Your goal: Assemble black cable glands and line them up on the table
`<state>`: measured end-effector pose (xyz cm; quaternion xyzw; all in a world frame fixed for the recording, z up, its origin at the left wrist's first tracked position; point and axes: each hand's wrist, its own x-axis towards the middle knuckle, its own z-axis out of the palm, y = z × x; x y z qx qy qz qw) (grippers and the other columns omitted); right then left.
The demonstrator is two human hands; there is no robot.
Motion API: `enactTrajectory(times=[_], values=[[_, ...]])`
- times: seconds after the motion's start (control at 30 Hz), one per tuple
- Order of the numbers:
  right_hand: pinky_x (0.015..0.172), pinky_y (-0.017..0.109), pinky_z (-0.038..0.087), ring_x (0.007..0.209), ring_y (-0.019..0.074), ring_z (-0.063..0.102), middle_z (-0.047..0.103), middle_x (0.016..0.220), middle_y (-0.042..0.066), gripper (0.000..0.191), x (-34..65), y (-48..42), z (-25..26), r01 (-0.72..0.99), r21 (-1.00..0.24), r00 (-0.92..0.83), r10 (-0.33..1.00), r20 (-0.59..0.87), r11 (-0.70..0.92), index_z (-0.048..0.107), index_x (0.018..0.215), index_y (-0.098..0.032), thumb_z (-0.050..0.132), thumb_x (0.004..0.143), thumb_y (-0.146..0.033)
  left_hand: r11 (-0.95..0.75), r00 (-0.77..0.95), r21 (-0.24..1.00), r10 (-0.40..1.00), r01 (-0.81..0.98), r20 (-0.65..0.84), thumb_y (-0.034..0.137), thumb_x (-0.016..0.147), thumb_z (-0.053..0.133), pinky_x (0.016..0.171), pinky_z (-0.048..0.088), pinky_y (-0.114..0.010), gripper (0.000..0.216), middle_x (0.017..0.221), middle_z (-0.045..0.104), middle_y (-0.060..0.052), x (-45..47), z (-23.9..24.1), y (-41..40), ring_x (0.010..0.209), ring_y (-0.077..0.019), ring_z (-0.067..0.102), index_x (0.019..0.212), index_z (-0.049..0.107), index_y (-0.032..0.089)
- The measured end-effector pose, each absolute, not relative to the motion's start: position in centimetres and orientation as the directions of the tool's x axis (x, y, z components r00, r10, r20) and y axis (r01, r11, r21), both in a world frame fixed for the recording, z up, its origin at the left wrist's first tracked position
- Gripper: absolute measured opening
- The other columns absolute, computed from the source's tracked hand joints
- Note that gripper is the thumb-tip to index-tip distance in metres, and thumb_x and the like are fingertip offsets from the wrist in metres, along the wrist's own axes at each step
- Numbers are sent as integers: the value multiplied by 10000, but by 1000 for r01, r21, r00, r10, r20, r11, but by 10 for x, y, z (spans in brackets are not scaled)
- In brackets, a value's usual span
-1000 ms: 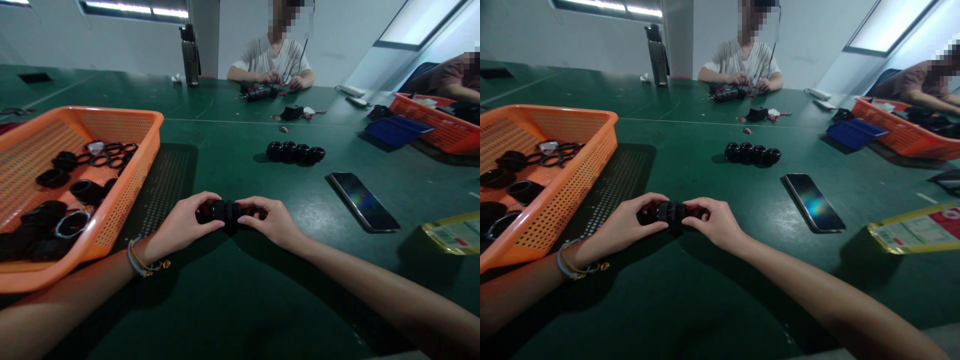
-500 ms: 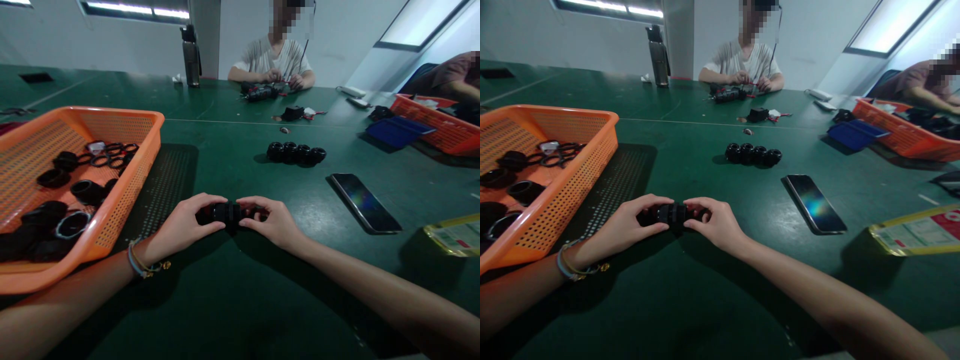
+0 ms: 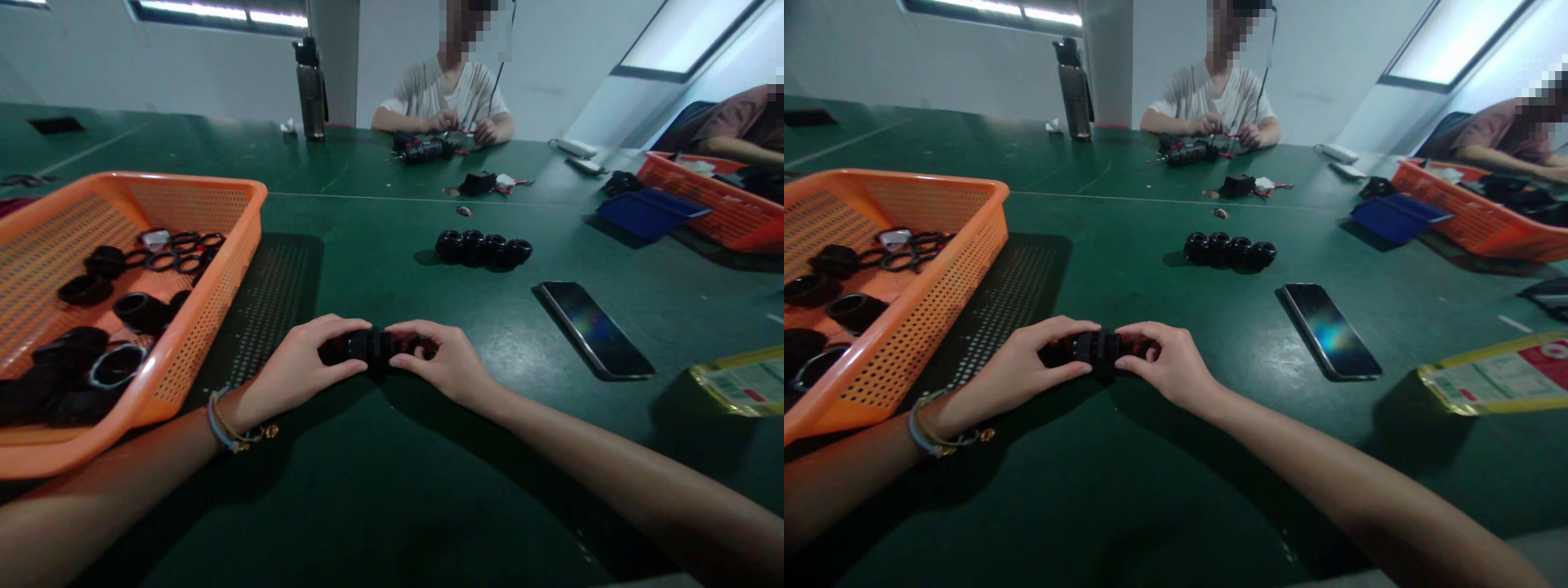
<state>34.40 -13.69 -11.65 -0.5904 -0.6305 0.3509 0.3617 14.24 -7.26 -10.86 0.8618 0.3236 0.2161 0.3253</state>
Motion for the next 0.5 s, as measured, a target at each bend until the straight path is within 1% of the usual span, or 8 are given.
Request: enactTrajectory(times=[0.27,0.5], values=[[494,206,412,506,69,460,703,807,28,300,343,-135,-115,503,-864,-27,999,20,31,685,988,-150,680,688,-131,-583,696,696,698,418,167,323,738,641,801,465,-291,381,974,655,-36,141,-110,-72,835,-170,599,1099,619,202],[502,209,421,517,72,480,710,837,37,288,342,-136,-114,498,-866,-34,999,19,34,687,988,-151,676,700,-144,-578,691,698,704,422,165,323,734,639,801,471,-296,372,979,658,-35,142,-110,-73,830,-171,600,1089,622,211]])
